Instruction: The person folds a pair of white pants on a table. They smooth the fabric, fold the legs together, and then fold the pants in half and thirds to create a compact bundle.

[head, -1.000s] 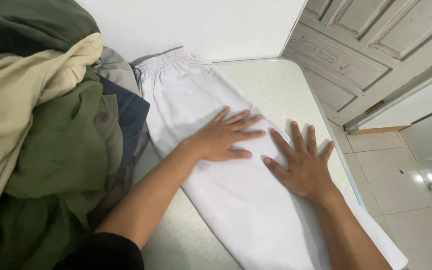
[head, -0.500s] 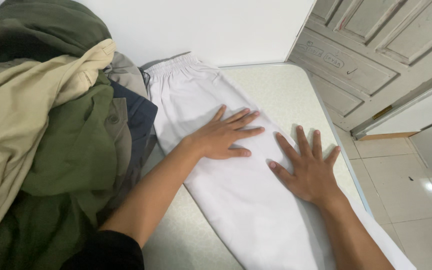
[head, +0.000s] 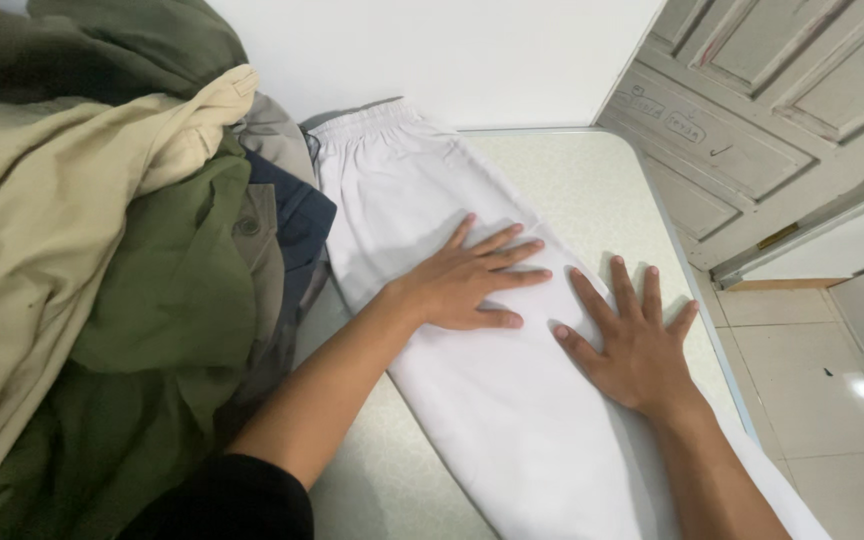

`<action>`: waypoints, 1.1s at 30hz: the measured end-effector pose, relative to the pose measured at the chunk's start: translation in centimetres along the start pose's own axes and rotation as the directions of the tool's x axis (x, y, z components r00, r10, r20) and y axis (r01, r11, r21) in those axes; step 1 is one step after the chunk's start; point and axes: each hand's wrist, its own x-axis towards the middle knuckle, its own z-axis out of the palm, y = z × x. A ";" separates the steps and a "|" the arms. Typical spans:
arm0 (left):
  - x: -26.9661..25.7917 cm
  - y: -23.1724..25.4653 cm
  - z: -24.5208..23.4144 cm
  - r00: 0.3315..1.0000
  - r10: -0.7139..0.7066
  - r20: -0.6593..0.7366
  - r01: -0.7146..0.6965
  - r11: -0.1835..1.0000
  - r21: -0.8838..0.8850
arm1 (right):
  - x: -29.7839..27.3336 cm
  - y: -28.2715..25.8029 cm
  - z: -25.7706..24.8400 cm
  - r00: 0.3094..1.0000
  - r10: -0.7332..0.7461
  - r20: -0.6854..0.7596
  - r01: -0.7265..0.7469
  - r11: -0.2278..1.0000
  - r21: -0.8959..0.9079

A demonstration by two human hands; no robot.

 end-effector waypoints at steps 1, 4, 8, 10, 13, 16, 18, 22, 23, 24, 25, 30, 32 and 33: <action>-0.6 -0.4 -0.2 0.998 -0.038 -0.048 0.037 0.999 -0.034 | 0.0 -0.1 0.0 1.000 0.005 0.016 -0.005 1.000 -0.003; -1.4 -3.9 -0.2 0.948 -0.308 -0.078 0.305 0.951 -0.046 | 0.0 0.0 -0.1 1.000 0.014 0.027 -0.014 1.000 0.000; -1.6 -9.2 1.1 0.777 -0.493 -0.392 0.523 0.852 -0.036 | 0.1 0.0 0.2 1.000 -0.008 -0.017 0.008 1.000 -0.007; -2.0 -9.8 1.6 0.727 -0.495 -0.476 0.553 0.833 -0.023 | 0.2 0.1 0.4 1.000 -0.004 -0.018 0.004 1.000 -0.016; -1.6 -5.8 1.8 0.762 -0.476 -0.438 0.477 0.871 -0.118 | 0.2 0.6 1.0 1.000 0.019 -0.005 -0.020 0.999 -0.030; -3.6 -2.4 0.6 0.820 -0.526 -0.224 0.493 0.849 -0.191 | 0.5 1.1 2.1 0.999 0.013 -0.049 -0.017 0.996 -0.088; -5.1 -2.0 0.1 0.803 -0.538 -0.255 0.512 0.843 -0.166 | 0.5 1.2 2.6 0.993 -0.011 -0.119 -0.002 0.994 -0.105; -5.8 -2.9 1.1 0.716 -0.602 -0.354 0.590 0.792 -0.156 | 1.8 -1.3 1.3 0.992 -0.012 0.125 0.078 0.841 -0.535; -5.9 -3.2 1.5 0.710 -0.604 -0.363 0.585 0.792 -0.175 | 1.2 -1.4 0.3 0.923 0.015 0.385 0.282 0.656 -0.701; -5.7 -3.4 2.1 0.705 -0.602 -0.374 0.575 0.794 -0.195 | 1.2 -1.6 -0.2 0.797 0.114 0.593 0.503 0.418 -0.757; -5.6 -3.7 2.5 0.701 -0.601 -0.385 0.565 0.797 -0.215 | 1.7 -1.9 0.1 0.826 0.048 0.561 0.501 0.394 -0.771; -4.4 -5.7 5.6 0.663 -0.536 -0.522 0.466 0.842 -0.272 | 6.5 0.7 5.6 0.887 -0.382 0.259 0.435 0.504 -0.746; -3.3 -6.4 7.9 0.598 -0.522 -0.608 0.348 0.853 -0.390 | 7.3 0.0 7.6 0.826 -0.520 -0.219 0.347 0.773 -0.531; -2.7 -7.1 8.9 0.542 -0.526 -0.655 0.248 0.845 -0.474 | 7.1 -1.7 8.7 0.765 -0.427 -0.482 0.342 0.904 -0.257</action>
